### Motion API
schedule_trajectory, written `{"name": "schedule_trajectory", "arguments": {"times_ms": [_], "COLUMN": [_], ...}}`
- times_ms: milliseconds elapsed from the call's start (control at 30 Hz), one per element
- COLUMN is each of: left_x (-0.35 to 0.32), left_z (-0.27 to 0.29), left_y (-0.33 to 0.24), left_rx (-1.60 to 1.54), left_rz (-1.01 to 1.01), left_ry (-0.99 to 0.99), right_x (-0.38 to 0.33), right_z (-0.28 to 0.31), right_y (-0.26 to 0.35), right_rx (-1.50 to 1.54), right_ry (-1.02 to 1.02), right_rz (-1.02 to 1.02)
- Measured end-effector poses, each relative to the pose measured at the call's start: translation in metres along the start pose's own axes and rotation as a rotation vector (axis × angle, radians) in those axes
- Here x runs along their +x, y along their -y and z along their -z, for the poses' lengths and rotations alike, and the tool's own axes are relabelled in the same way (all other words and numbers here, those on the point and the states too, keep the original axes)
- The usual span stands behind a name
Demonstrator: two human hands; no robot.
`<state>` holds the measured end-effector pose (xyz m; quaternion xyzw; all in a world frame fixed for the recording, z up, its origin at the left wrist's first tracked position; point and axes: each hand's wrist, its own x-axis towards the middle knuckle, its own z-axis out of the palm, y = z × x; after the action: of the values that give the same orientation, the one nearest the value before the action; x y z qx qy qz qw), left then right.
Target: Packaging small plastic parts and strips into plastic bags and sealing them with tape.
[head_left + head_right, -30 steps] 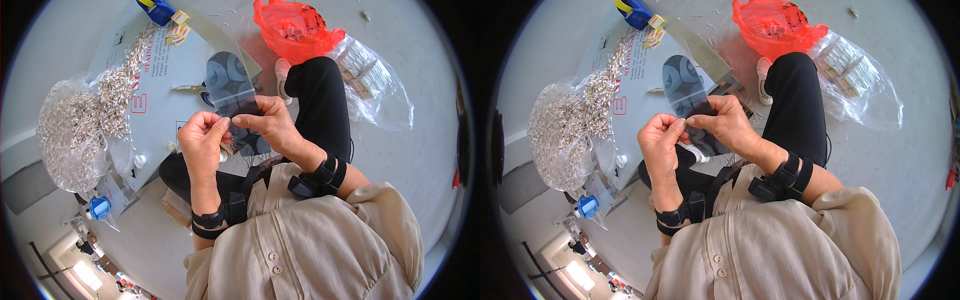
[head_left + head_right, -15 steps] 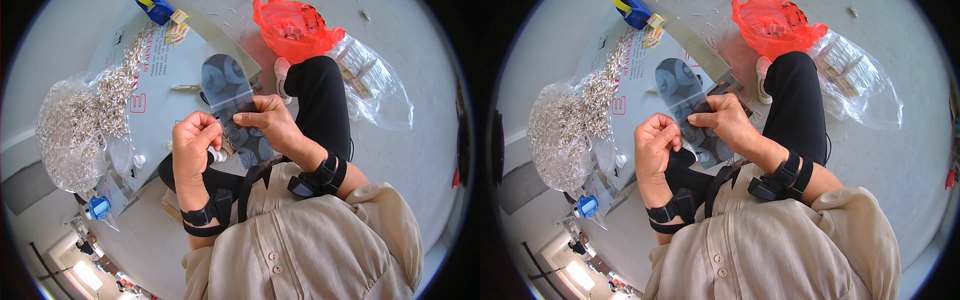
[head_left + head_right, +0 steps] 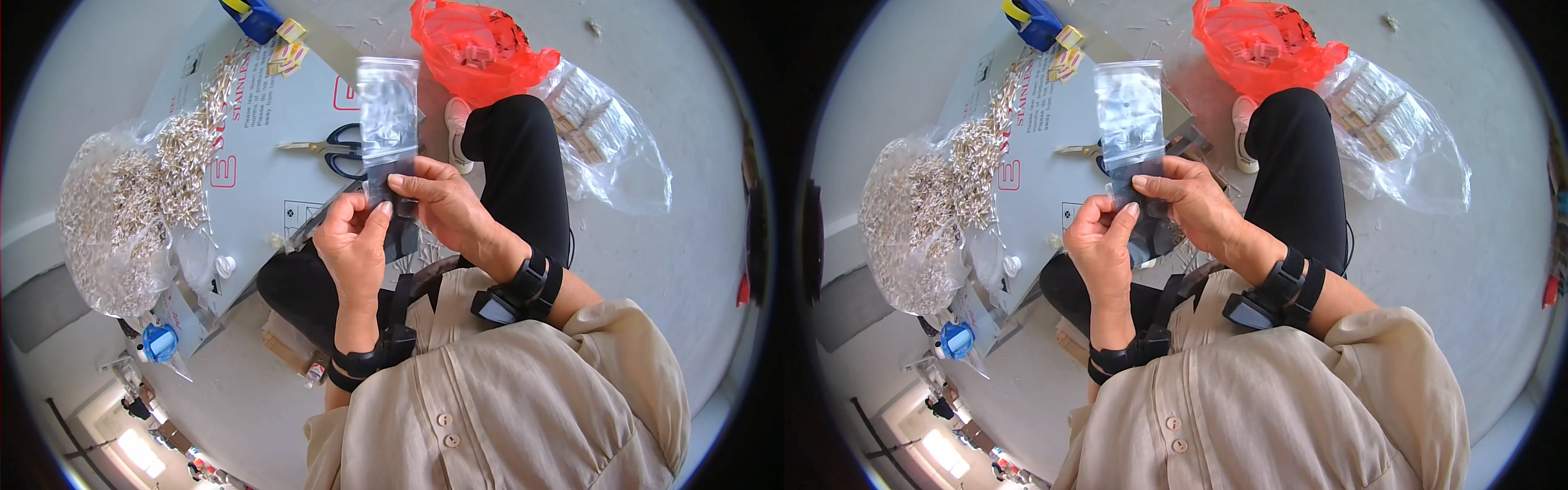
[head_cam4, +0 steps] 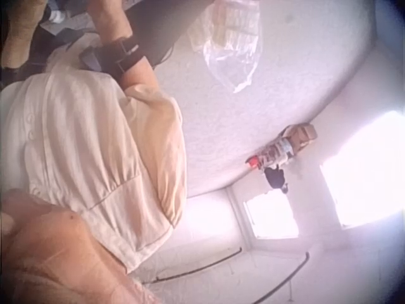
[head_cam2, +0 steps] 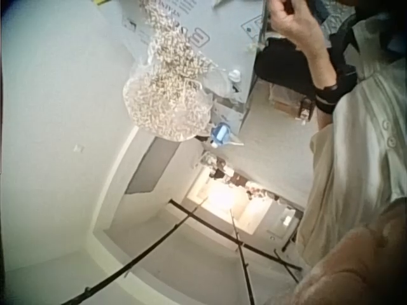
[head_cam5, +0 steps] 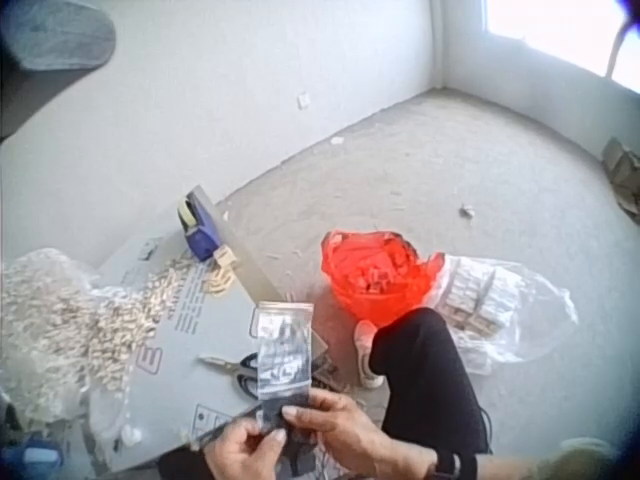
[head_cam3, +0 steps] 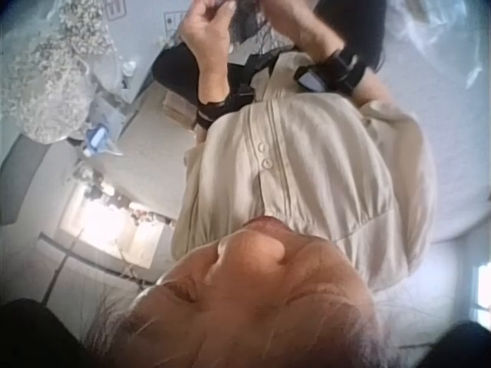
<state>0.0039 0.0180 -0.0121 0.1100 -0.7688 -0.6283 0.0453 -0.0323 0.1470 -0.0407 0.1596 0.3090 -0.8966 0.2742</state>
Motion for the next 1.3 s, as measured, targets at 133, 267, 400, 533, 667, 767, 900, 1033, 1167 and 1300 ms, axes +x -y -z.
{"name": "schedule_trajectory", "arguments": {"times_ms": [133, 267, 400, 533, 667, 767, 900, 1033, 1167, 1300], "left_x": [0.007, 0.008, 0.004, -0.001, 0.010, 0.019, 0.012, 0.008, 0.009, 0.010], "left_z": [0.002, 0.005, 0.007, 0.008, 0.033, 0.039, 0.033, 0.035, 0.031, 0.033], "left_y": [-0.003, -0.010, -0.008, -0.022, -0.023, -0.025, -0.012, -0.008, -0.008, -0.010], "left_rx": [0.642, 1.066, 1.176, 0.792, 0.171, -0.239, -0.346, -0.309, -0.337, -0.393], "left_rz": [-0.534, -0.817, -0.911, -0.705, 0.004, 0.270, 0.218, 0.194, 0.129, 0.154], "left_ry": [-0.146, -0.213, -0.200, -0.019, 0.028, 0.260, 0.091, 0.014, -0.057, -0.096], "right_x": [-0.004, -0.017, -0.014, -0.010, -0.008, -0.001, 0.003, 0.006, 0.006, 0.008], "right_z": [0.007, -0.004, -0.014, -0.003, -0.008, -0.009, -0.012, -0.008, -0.009, -0.012], "right_y": [0.001, 0.008, 0.003, 0.008, 0.027, 0.028, 0.023, 0.009, 0.001, -0.004], "right_rx": [-0.184, -0.176, -0.172, -0.436, -0.723, -0.744, -0.614, -0.530, -0.482, -0.494], "right_ry": [-0.118, 0.090, -0.022, -0.041, 0.157, 0.265, 0.263, 0.213, 0.152, 0.143], "right_rz": [0.021, 0.064, 0.124, 0.243, 0.196, 0.164, 0.094, 0.113, 0.107, 0.112]}}
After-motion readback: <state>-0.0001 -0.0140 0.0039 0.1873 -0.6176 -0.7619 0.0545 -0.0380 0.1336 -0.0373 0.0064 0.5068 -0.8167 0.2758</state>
